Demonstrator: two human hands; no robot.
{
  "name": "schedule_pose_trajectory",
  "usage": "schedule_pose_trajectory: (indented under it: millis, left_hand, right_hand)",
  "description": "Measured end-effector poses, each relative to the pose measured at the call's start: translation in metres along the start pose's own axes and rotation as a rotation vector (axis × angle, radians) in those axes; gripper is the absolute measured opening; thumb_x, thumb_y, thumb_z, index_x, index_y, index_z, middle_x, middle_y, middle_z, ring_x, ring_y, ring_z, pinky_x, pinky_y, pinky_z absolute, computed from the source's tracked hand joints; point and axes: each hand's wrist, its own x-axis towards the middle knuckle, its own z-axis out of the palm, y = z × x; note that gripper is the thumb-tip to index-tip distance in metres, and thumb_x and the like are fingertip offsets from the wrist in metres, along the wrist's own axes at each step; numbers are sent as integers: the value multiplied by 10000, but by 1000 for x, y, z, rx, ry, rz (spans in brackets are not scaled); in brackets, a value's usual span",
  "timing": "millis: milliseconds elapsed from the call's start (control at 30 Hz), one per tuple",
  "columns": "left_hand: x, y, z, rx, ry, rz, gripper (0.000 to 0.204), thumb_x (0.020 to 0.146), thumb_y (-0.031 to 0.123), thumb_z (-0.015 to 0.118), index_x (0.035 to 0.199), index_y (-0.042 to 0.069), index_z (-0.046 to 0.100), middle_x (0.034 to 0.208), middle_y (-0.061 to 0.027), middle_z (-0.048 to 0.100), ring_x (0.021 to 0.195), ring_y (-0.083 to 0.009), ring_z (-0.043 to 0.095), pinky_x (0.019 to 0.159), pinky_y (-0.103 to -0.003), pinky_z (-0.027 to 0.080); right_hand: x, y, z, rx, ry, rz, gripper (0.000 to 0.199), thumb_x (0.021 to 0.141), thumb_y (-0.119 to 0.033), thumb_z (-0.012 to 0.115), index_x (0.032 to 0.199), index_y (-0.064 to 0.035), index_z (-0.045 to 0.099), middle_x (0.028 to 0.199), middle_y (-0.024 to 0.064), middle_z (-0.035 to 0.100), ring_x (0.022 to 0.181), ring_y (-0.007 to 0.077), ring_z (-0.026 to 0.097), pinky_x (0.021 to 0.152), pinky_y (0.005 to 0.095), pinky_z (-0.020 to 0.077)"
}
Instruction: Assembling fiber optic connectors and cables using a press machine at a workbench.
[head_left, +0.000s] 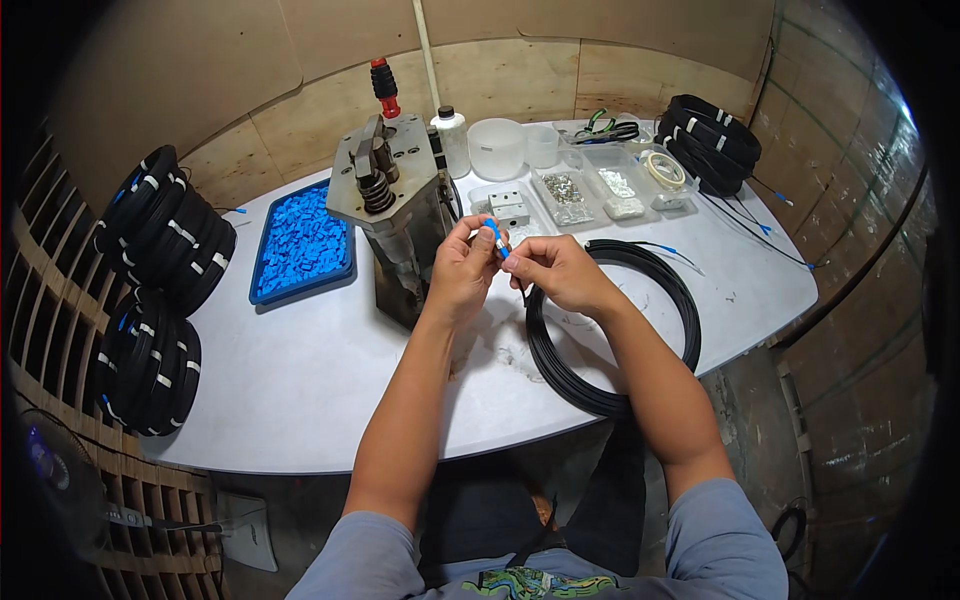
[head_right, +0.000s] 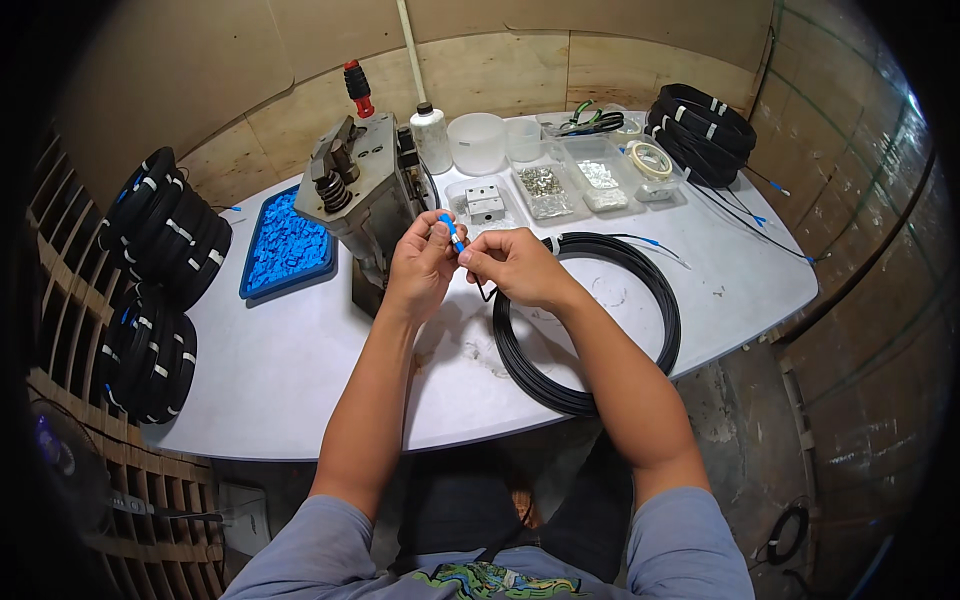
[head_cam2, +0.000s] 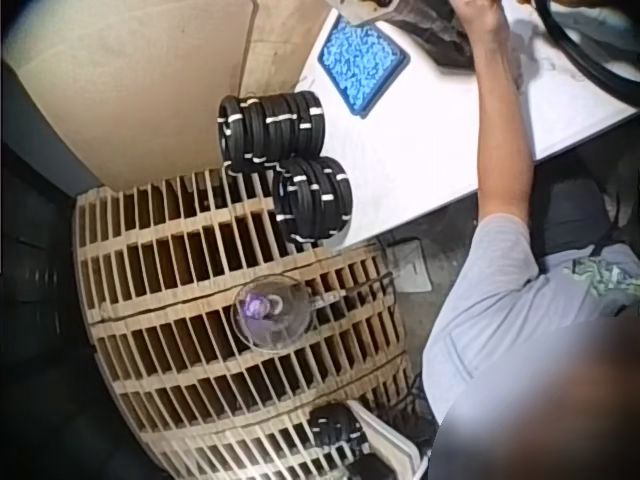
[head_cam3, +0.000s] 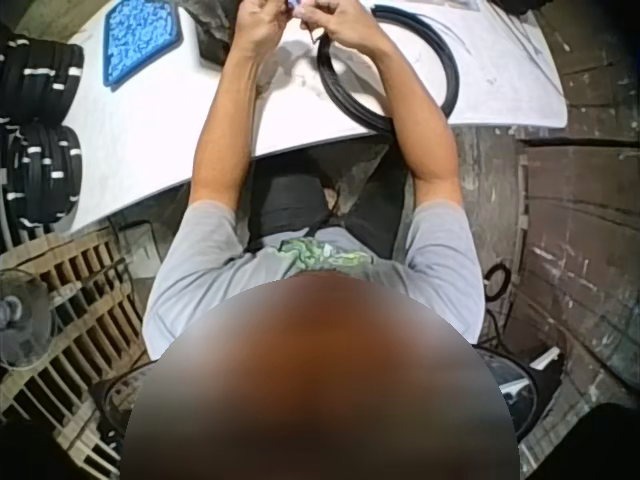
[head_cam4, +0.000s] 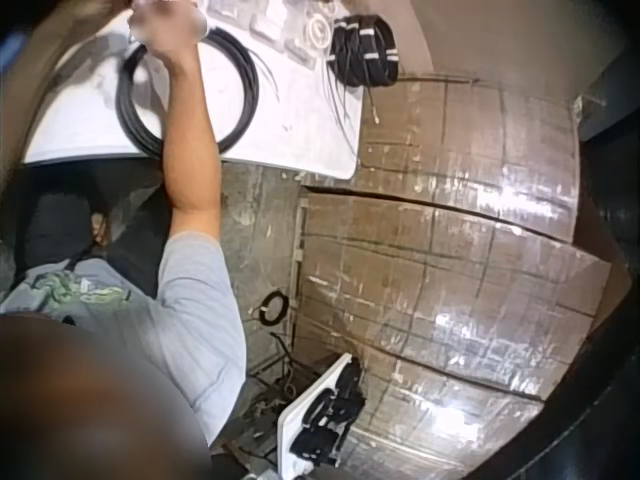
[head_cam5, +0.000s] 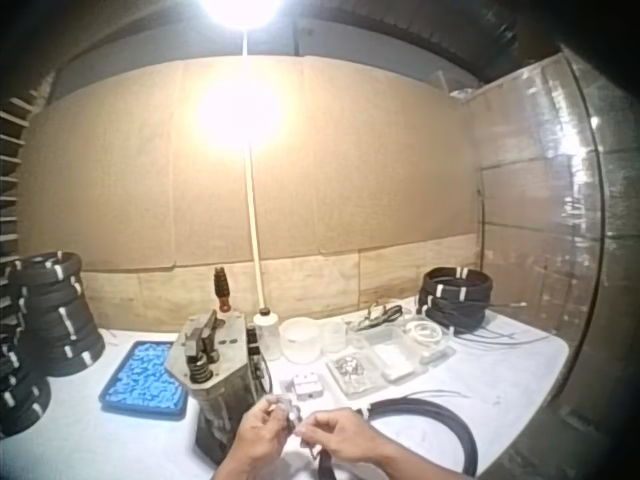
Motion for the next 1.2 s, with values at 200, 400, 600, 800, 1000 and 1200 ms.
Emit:
schedule_pose_trajectory:
  millis: [200,400,600,800,1000,1200]
  left_hand:
    - [-1,-2,7,-31,46,57,271,1043,218,590,1207,21,504,971,-80,614,854,-153,599,782,-305,540]
    - [-1,-6,10,-51,80,71,284,1037,226,600,1206,19,505,973,-84,612,858,-157,598,779,-300,537]
    - [-1,-9,13,-73,85,106,284,1034,221,607,1203,16,507,969,-85,609,849,-156,595,764,-295,531]
    - [-2,-11,18,-72,113,106,274,1036,216,603,1199,17,509,954,-80,603,827,-155,588,744,-294,528]
    - [-2,-5,15,-116,89,54,241,1050,195,574,1201,17,513,949,-83,611,830,-154,594,756,-298,529]
    - [-2,-2,12,-56,75,77,235,1020,154,625,1195,11,558,977,-80,647,853,-142,619,768,-292,538]
  right_hand:
    - [0,0,-2,-16,-30,24,210,986,-211,679,928,-9,687,803,18,678,757,77,603,728,239,486]
    - [1,6,-5,-26,-37,1,193,970,-192,683,901,-11,681,778,19,692,703,63,599,636,225,454]
    - [1,5,-6,-12,-52,14,195,971,-194,686,872,-27,668,774,13,688,692,57,590,612,217,430]
    - [-1,2,-10,18,-101,32,196,983,-195,671,884,-26,664,790,15,685,712,64,593,646,218,442]
    - [1,5,-8,5,-53,17,201,994,-199,656,895,-24,666,795,19,682,725,73,597,667,232,460]
    - [-1,-2,-4,7,-3,-2,212,992,-204,661,897,-14,668,790,26,681,724,76,597,679,238,476]
